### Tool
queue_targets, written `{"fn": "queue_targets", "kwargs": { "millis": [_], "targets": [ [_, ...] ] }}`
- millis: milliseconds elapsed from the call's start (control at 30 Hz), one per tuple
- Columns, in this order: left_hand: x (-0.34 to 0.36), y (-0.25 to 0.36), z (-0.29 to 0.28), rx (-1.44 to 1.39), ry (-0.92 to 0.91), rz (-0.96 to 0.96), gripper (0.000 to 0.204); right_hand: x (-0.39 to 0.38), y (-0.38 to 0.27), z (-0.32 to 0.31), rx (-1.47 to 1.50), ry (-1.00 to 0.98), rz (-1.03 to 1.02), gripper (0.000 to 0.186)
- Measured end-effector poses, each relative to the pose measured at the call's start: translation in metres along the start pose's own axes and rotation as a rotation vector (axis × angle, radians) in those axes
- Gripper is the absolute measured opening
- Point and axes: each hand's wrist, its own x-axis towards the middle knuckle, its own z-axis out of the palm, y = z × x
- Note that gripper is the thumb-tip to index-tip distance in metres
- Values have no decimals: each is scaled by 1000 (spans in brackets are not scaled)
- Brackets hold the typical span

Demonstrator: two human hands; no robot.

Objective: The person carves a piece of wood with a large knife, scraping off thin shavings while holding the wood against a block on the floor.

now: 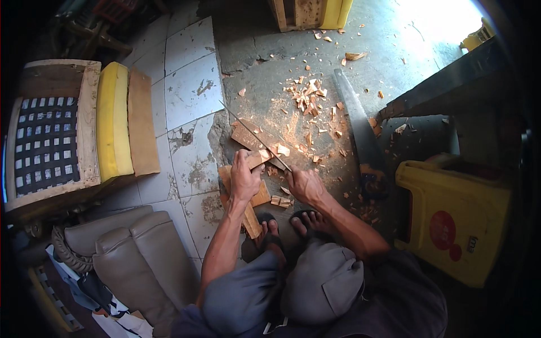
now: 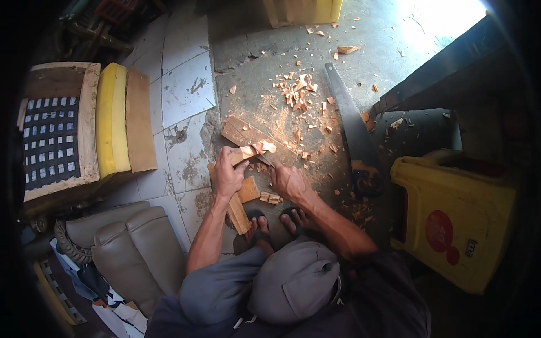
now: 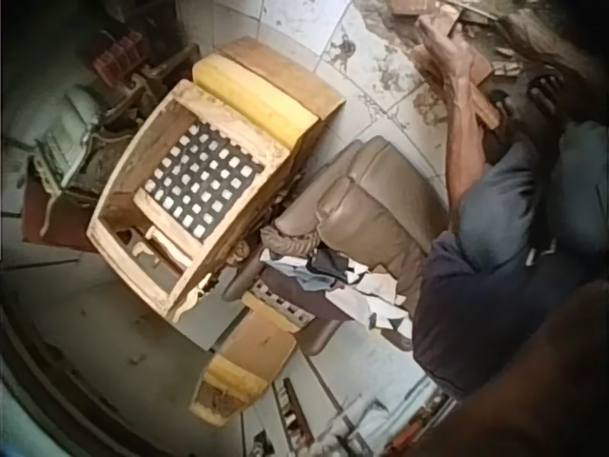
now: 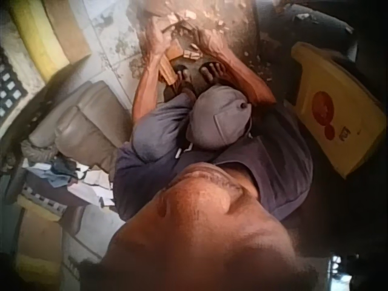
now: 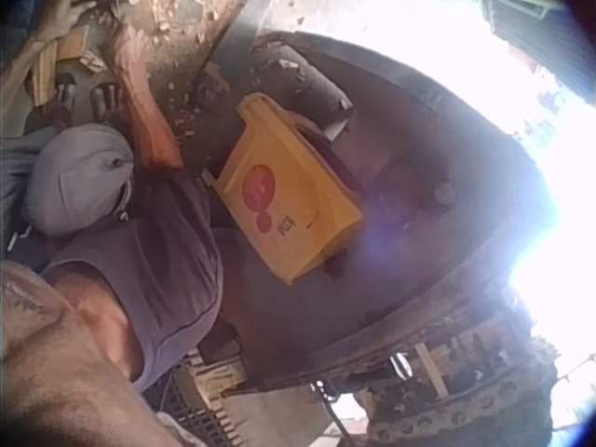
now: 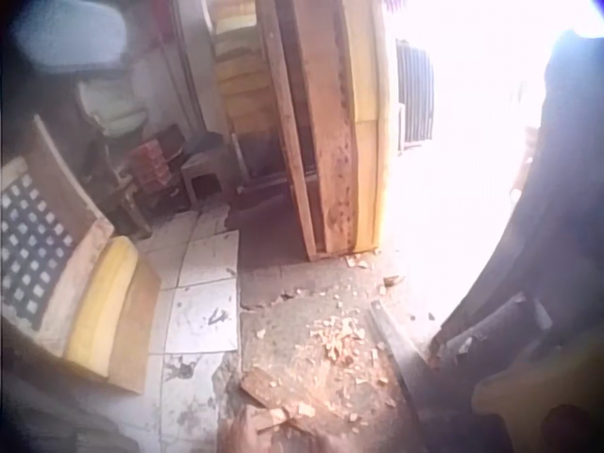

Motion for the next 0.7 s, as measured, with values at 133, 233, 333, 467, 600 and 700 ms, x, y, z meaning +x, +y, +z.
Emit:
{"fn": "queue_targets", "kwargs": {
  "millis": [133, 233, 333, 467, 600, 700],
  "targets": [
    [-1, -1, -1, -20, 5, 22, 38, 1, -14, -21, 102, -60, 41, 36],
    [-5, 0, 3, 13, -21, -1, 38, -25, -27, -17, 24, 124, -119, 29],
    [-2, 7, 7, -10, -16, 16, 38, -14, -19, -4, -127, 146, -42, 30],
    [-17, 5, 10, -27, 23, 17, 39, 0, -6, -5, 68, -82, 176, 41],
    [-18, 0, 6, -28, 17, -4, 39, -9, -18, -5, 117, 8, 85, 31],
    [-18, 2, 5, -16, -10, 1, 39, -22, -38, -21, 113, 190, -103, 31]
  ]
}}
